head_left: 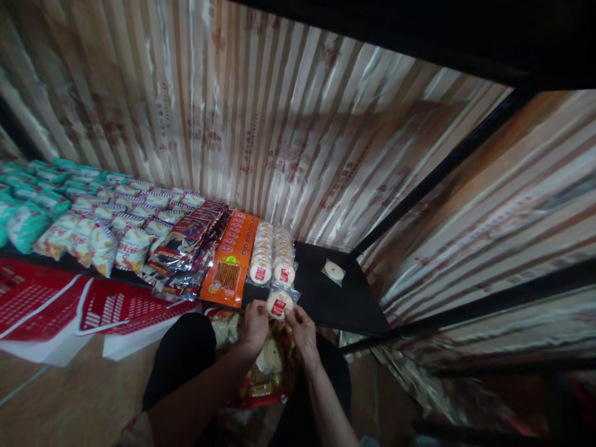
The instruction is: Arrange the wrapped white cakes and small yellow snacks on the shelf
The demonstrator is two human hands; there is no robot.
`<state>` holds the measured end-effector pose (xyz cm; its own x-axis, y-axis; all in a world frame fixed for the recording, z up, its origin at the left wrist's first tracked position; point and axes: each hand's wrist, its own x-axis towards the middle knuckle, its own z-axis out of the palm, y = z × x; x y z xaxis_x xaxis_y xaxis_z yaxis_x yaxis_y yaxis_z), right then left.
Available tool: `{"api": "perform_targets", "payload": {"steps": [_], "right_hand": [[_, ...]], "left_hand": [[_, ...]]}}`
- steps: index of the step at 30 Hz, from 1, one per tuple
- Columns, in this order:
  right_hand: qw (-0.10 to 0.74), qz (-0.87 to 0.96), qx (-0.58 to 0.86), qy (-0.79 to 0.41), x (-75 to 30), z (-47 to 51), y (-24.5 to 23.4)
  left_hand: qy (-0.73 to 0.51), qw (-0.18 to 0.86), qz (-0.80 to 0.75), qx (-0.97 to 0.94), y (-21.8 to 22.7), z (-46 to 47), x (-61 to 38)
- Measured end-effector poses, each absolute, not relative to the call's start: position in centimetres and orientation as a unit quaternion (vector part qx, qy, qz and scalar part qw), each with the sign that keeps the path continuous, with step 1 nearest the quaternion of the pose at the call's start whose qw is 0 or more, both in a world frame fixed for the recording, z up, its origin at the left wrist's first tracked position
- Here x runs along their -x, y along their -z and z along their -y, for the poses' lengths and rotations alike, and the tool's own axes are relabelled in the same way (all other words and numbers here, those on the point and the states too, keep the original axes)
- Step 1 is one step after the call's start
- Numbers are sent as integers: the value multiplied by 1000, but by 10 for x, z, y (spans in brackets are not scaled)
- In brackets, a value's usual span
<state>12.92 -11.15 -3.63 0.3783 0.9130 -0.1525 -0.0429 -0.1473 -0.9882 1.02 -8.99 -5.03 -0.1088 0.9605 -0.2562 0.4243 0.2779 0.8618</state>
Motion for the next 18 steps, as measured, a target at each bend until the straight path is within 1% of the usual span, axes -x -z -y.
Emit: {"api": "perform_targets", "payload": {"steps": [3, 10, 13, 18], "right_hand": [[542, 375, 630, -411, -138, 104, 36], [507, 428, 652, -366, -156, 85, 46], [481, 449, 684, -314, -160, 80, 47], [425, 471, 734, -242, -165, 71, 47]], "left_hand": [[-308, 405, -680, -528, 44, 85, -10], [-296, 387, -658, -574, 25, 75, -19], [-275, 387, -660, -582, 19, 71, -23], [-278, 379, -660, -586, 15, 65, -29]]}}
